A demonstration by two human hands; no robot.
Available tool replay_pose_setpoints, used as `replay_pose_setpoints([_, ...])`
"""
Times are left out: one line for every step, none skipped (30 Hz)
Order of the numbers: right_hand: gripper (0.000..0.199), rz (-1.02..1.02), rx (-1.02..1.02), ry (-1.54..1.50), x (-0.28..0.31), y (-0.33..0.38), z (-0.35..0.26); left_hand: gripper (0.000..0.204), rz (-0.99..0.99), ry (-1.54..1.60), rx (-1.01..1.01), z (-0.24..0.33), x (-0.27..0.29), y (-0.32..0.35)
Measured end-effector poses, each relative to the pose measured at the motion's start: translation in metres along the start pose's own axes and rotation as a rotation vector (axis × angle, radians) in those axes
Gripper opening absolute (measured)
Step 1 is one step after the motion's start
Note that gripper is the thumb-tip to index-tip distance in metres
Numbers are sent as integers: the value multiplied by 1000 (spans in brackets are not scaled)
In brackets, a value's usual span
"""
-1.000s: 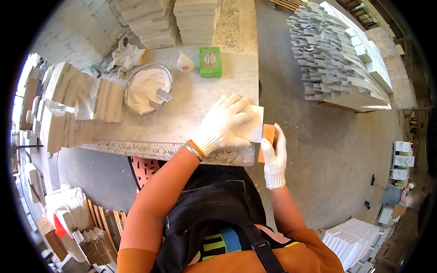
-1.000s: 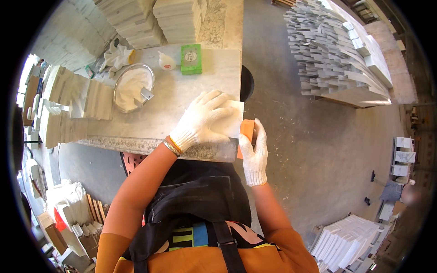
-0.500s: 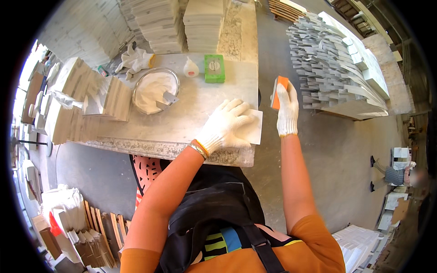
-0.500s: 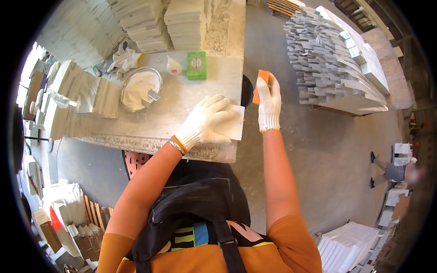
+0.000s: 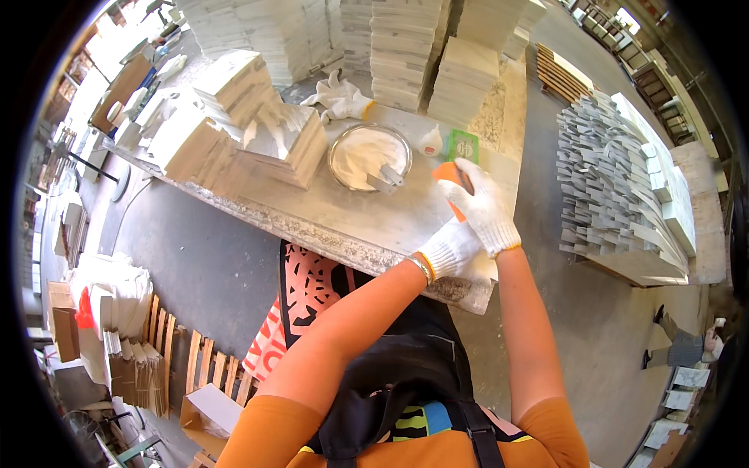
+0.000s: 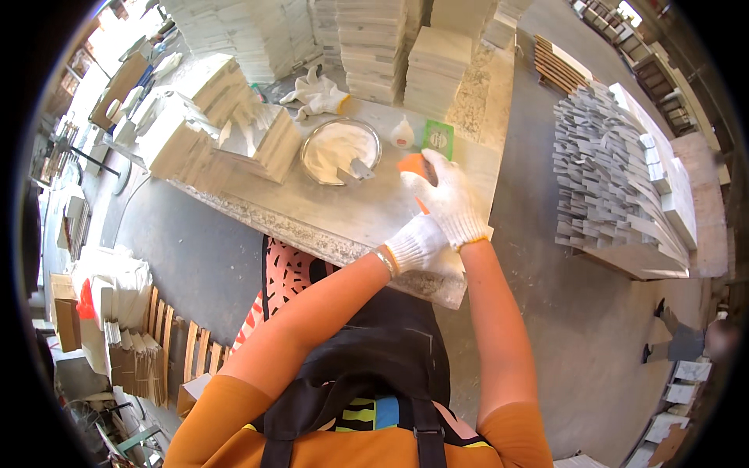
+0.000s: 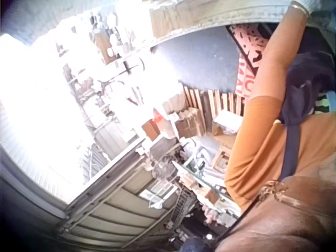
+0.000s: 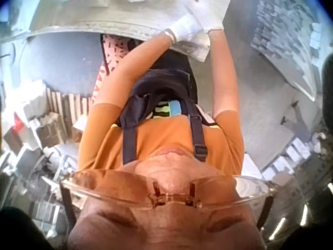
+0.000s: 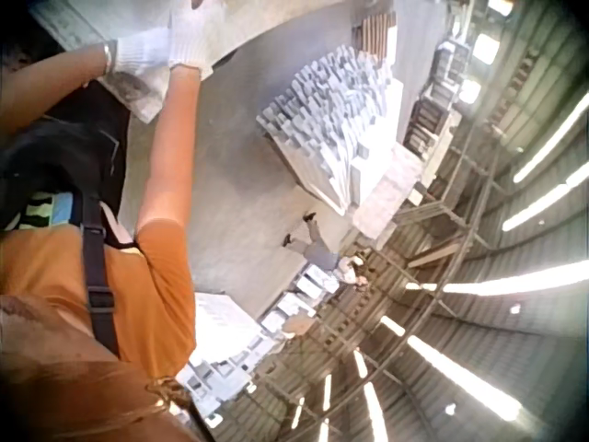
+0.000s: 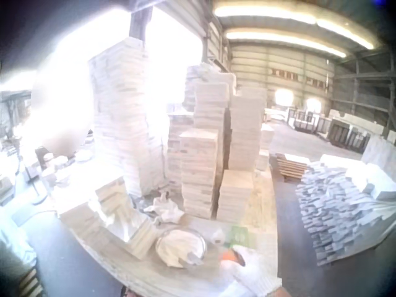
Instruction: The person picks up white rectangular tiles from a large stack, walks to a workbench, and places them on the surface. They then use an orange sanding block to rub the edges and surfaces of the tiles before stacking the finished pieces.
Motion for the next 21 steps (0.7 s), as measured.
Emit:
replay_pose_setpoints([71, -3, -16, 50, -6, -4, -2, 57, -114, -12, 15, 1, -3, -2])
replay_pose_setpoints([71, -31, -22, 0, -12, -7, -1, 57, -158, 2, 44, 1, -3, -3])
replay_pose_setpoints([71, -54, -31, -51, -17, -10, 3, 57, -202, 17, 68, 1, -4, -3])
replay_pose_setpoints([71, -78, -48, -99, -20, -10, 7, 58, -248, 39, 89, 2, -7, -5])
replay_pose_setpoints([71, -108, -85, -126, -12, 3, -12, 62, -175, -36, 69, 3, -7, -6])
replay_pose_setpoints([70, -46, -50, -94, -5, 8, -7, 67, -101, -109, 47, 1, -8, -5])
replay_pose_setpoints([70, 24, -20, -58, 3, 14, 1, 72, -24, -177, 16, 2, -9, -6])
replay_pose_setpoints([69, 89, 14, -23, 12, 21, 2, 77, -26, -54, 42, 0, -5, -4])
replay_pose_setpoints([58, 188, -13, 106, 30, 39, 4, 82, -31, 69, 68, -2, -2, 0])
replay_pose_setpoints([59, 318, -40, 158, 45, 57, 16, 87, -34, 190, 82, -3, 6, 0])
replay_pose_setpoints([60, 442, -59, 204, 55, 74, 34, 84, 260, 221, -3, 2, 26, 2])
replay_pose_setpoints([60, 556, -82, 241, 63, 90, 53, 83, 265, 256, -2, 2, 27, -1])
replay_pose_setpoints([64, 560, -160, 193, 63, 106, 71, 82, 277, 284, 2, 2, 29, -2])
replay_pose_setpoints([67, 565, -241, 142, 60, 122, 89, 81, 286, 312, 5, 2, 30, -2])
replay_pose_setpoints([70, 535, -248, 94, 53, 134, 102, 83, 310, 299, 16, -1, 26, 0])
replay_pose_setpoints([76, 487, -285, 63, 49, 144, 105, 85, 315, 304, 34, 1, 27, -1])
replay_pose_setpoints([79, 449, -311, 48, 45, 149, 107, 87, 322, 308, 54, 3, 27, -1])
replay_pose_setpoints([82, 409, -335, 33, 40, 153, 108, 89, 329, 311, 76, 5, 28, 0])
replay_pose_setpoints([86, 402, -298, 12, 38, 154, 107, 91, 326, 330, 78, 9, 29, 2])
replay_pose_setpoints([86, 375, -288, -52, 39, 152, 108, 94, 323, 348, 82, 13, 31, 6])
replay_pose_setpoints([86, 347, -276, -116, 43, 147, 108, 96, 321, 365, 89, 17, 33, 10])
Point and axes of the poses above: each hand's wrist, its own y-axis away from the middle knuckle, its own x-axis out of the back of the hand, z = x × y, the point moved 4 cm from there along -y, towards the middle knuckle, and after that the axes turned 8 degrees about -x, right-handed, at the moved point
